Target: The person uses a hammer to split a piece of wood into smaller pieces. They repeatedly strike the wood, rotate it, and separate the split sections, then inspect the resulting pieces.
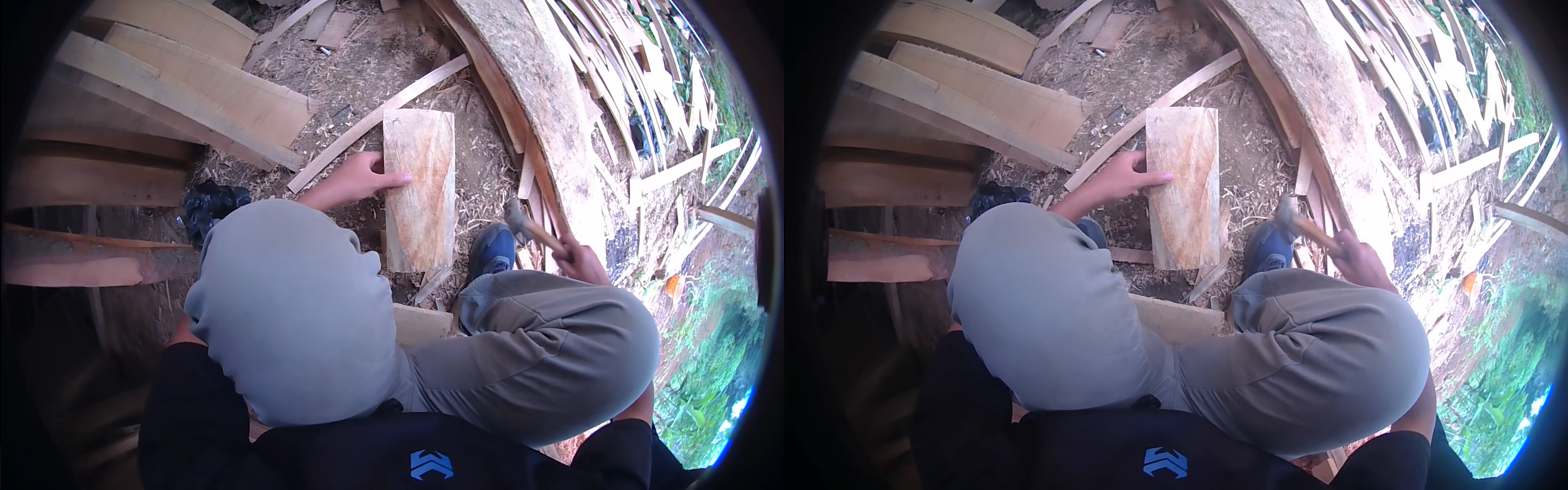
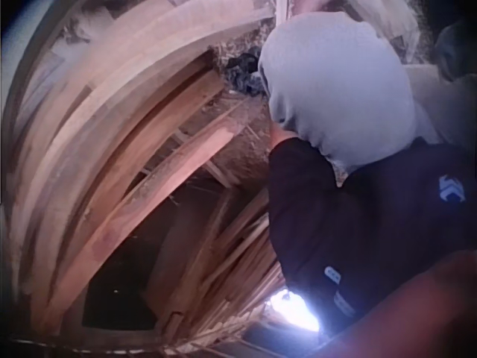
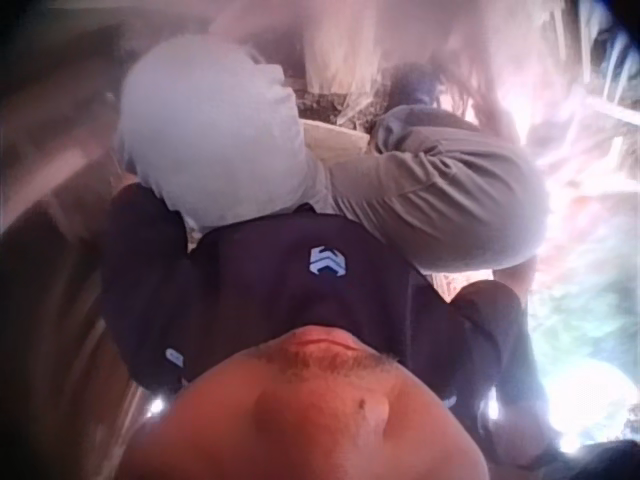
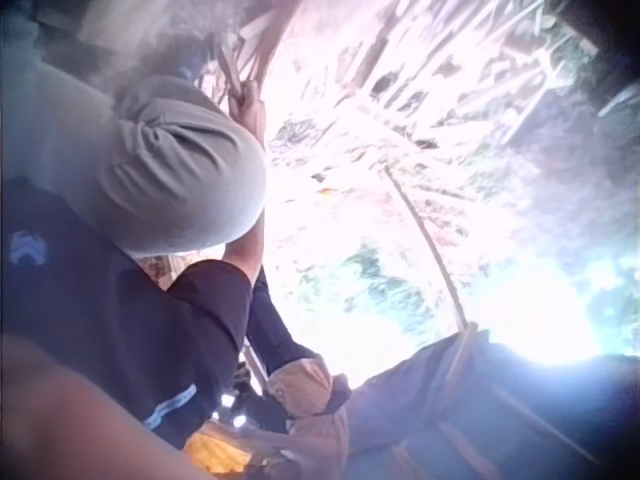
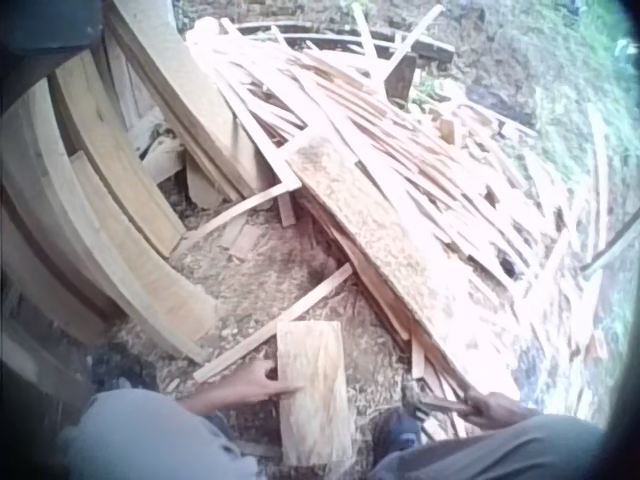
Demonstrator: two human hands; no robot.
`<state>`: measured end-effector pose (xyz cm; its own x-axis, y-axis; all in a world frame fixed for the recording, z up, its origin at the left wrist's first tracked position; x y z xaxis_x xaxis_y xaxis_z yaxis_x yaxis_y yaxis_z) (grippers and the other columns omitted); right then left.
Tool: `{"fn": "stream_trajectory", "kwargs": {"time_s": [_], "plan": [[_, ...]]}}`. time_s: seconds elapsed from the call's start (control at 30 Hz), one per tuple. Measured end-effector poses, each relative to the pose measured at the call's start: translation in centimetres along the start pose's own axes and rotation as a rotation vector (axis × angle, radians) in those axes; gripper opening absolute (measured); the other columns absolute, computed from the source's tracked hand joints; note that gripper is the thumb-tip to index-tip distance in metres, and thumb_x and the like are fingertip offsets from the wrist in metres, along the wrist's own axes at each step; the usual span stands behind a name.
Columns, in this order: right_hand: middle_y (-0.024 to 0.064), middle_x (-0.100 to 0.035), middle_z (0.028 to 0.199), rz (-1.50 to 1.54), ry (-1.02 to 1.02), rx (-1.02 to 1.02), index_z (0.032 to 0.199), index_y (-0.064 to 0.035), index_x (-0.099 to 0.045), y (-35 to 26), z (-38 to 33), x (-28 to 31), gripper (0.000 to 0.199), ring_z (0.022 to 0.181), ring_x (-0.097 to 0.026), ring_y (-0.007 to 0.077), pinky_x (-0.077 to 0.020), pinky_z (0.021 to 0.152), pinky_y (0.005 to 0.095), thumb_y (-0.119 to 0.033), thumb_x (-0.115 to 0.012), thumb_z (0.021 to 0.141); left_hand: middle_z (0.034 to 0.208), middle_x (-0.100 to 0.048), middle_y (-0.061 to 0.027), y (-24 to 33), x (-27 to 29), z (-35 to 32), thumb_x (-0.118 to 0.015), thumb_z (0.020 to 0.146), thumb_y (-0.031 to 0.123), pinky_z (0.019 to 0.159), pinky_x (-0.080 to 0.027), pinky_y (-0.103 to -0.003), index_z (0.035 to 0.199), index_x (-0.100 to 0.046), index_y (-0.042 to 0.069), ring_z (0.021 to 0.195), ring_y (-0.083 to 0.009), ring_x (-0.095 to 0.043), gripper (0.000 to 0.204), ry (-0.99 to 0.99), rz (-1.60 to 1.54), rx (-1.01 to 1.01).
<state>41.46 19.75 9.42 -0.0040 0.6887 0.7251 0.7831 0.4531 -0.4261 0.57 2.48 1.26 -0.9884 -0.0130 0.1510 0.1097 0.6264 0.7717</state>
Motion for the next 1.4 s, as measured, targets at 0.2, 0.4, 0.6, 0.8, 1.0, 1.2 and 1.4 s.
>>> {"fn": "stream_trajectory", "kwargs": {"time_s": [0.2,0.4,0.6,0.8,1.0,1.2,1.4], "plan": [[0.0114,-0.063,0.078,0.202,0.166,0.12,0.121,-0.0019,-0.061,-7.4,2.5,5.3,0.028,0.073,-0.06,0.0174,-0.0486,0.069,0.0346,-0.022,-0.066,0.103,0.101,-0.075,-0.0113,-1.1,-0.8,0.1,-0.081,0.087,0.053,0.063,-0.059,-0.03,0.114,-0.074,-0.002,0.077,-0.016,-0.072,0.062,-0.055,-0.064,0.131],[0.0232,-0.071,0.092,0.108,0.168,0.295,0.132,-0.0094,-0.055,-18.9,8.1,3.2,0.038,0.089,-0.07,0.0451,-0.0521,0.077,0.0519,-0.037,-0.059,0.106,0.105,-0.074,-0.0133,0.7,-1.2,-1.2,-0.078,0.091,0.05,0.069,-0.061,-0.032,0.122,-0.069,-0.002,0.082,-0.0199,-0.074,0.061,-0.1,-0.123,0.082],[0.0242,-0.071,0.092,-0.034,0.214,0.385,0.124,-0.0103,-0.054,-20.4,9.9,1.0,0.034,0.087,-0.069,0.0474,-0.0523,0.073,0.0562,-0.039,-0.058,0.106,0.11,-0.074,-0.0184,-0.1,-1.4,-0.4,-0.08,0.089,0.051,0.069,-0.066,-0.037,0.128,-0.065,-0.005,0.087,-0.0261,-0.077,0.071,-0.069,-0.116,0.085],[0.0241,-0.07,0.087,-0.03,0.196,0.384,0.12,-0.0101,-0.054,-20.9,11.2,0.1,0.032,0.085,-0.069,0.0472,-0.0519,0.071,0.0563,-0.038,-0.057,0.106,0.11,-0.074,-0.0198,0.5,-1.7,-0.2,-0.077,0.091,0.05,0.066,-0.067,-0.038,0.132,-0.062,-0.006,0.085,-0.027,-0.077,0.071,-0.033,-0.076,0.023],[0.0176,-0.064,0.086,0.255,0.442,0.546,0.119,-0.0009,-0.058,-23.2,8.5,4.1,0.024,0.067,-0.064,0.0311,-0.051,0.066,0.0425,-0.021,-0.053,0.108,0.113,-0.073,-0.02,-0.3,-1.3,-1.0,-0.076,0.092,0.049,0.066,-0.067,-0.038,0.133,-0.06,-0.005,0.089,-0.0273,-0.077,0.069,-0.038,-0.035,0.11],[0.0225,-0.068,0.079,-0.046,0.223,0.425,0.124,-0.0099,-0.052,-20.0,11.2,-1.4,0.033,0.073,-0.069,0.0483,-0.053,0.066,0.0564,-0.038,-0.055,0.107,0.12,-0.07,-0.022,-0.7,-2.0,0.6,-0.072,0.096,0.047,0.061,-0.067,-0.038,0.14,-0.053,-0.004,0.093,-0.0288,-0.076,0.071,-0.019,-0.106,0.029],[0.0205,-0.069,0.08,0.1,0.359,0.511,0.123,-0.0084,-0.056,-22.2,9.3,2.8,0.03,0.075,-0.071,0.0441,-0.0539,0.065,0.053,-0.034,-0.057,0.107,0.12,-0.069,-0.0208,-1.3,-2.6,-0.8,-0.072,0.096,0.045,0.062,-0.067,-0.039,0.139,-0.054,-0.003,0.094,-0.0286,-0.076,0.066,-0.029,-0.032,0.037]]}}
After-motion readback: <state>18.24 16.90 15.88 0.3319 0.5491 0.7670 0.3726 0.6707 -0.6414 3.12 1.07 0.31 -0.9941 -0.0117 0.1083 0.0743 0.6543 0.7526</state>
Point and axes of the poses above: each hand's wrist, its own z-axis towards the middle knuckle, its own x-axis out of the back of the hand, y = z × x, the point moved 10 cm from there along z, towards the middle knuckle
